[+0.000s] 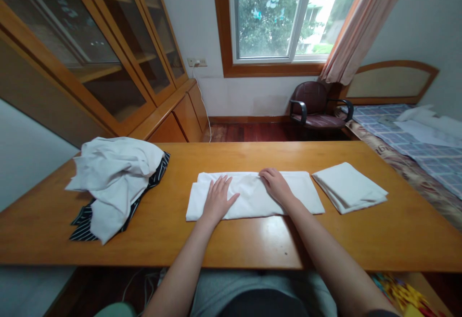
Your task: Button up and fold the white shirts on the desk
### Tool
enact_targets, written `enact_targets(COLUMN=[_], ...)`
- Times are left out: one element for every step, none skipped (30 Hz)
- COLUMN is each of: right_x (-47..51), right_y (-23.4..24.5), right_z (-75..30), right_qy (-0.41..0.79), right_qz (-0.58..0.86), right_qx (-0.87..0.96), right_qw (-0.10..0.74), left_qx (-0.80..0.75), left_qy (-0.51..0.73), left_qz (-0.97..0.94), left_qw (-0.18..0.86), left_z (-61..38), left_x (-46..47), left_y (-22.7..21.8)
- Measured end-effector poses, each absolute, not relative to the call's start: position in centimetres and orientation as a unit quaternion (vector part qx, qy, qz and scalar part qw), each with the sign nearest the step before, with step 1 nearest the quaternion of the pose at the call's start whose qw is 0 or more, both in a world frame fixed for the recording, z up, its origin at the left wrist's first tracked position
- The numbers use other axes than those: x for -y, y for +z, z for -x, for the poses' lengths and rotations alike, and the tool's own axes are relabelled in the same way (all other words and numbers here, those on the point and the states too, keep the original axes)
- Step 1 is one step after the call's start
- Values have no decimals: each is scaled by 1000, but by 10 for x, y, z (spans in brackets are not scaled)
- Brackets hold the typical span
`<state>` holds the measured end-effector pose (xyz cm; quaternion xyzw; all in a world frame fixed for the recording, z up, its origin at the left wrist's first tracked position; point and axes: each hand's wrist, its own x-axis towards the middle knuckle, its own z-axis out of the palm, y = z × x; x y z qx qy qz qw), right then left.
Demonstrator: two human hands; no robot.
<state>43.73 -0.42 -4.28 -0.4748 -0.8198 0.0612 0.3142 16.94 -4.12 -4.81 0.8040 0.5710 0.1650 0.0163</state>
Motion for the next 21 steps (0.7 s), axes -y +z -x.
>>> enact_targets(right_x=[2, 0, -2, -2, -2, 0, 3, 6, 11, 17, 24, 32, 41, 50, 60, 69, 79, 88, 97, 105, 113], right_y=[-41, -38, -34, -30, -25, -19, -12, -4, 4, 12, 21, 30, 39, 47, 56, 64, 71, 78, 84, 90, 94], right_z=[-436, -435, -434, -434, -434, -435, -436, -438, -440, -442, -445, -447, -449, -451, -452, -453, -453, -453, -453, -452, -451], right_qy=[47, 36, 29, 27, 28, 33, 41, 51, 64, 79, 95, 111, 128, 143, 161, 176, 188, 199, 213, 229, 246], right_qz=[483, 490, 495, 498, 499, 498, 495, 490, 483, 474, 463, 453, 439, 426, 414, 406, 402, 403, 407, 413, 419], right_qx=[821, 823, 825, 827, 829, 833, 837, 841, 846, 851, 854, 856, 861, 867, 872, 877, 880, 881, 880, 877, 871], right_qw=[300, 285, 271, 260, 250, 241, 232, 223, 216, 214, 217, 222, 221, 217, 207, 189, 166, 146, 119, 93, 72], left_qx=[-577, -584, -588, -591, -589, -582, -572, -562, -553, -547, -544, -543, -542, -540, -536, -531, -524, -517, -507, -496, -484], left_qy=[167, 168, 168, 168, 169, 169, 169, 167, 163, 159, 155, 154, 154, 156, 158, 160, 160, 160, 159, 157, 155], left_qz=[-799, -794, -791, -789, -790, -795, -802, -809, -816, -821, -823, -823, -823, -824, -826, -828, -832, -836, -841, -847, -853], left_qw=[18, 22, 27, 30, 33, 35, 36, 38, 42, 48, 54, 61, 66, 71, 76, 81, 87, 94, 103, 112, 119], left_z=[-169, -168, -167, -166, -164, -162, -159, -155, -152, -148, -144, -140, -136, -133, -130, -128, -127, -126, -127, -129, -131], left_x=[38, 36, 33, 31, 30, 29, 28, 28, 28, 29, 29, 29, 29, 29, 29, 29, 28, 29, 29, 29, 30], left_y=[-48, -47, -44, -41, -37, -33, -28, -23, -18, -13, -8, -3, 1, 5, 10, 14, 19, 23, 28, 32, 36])
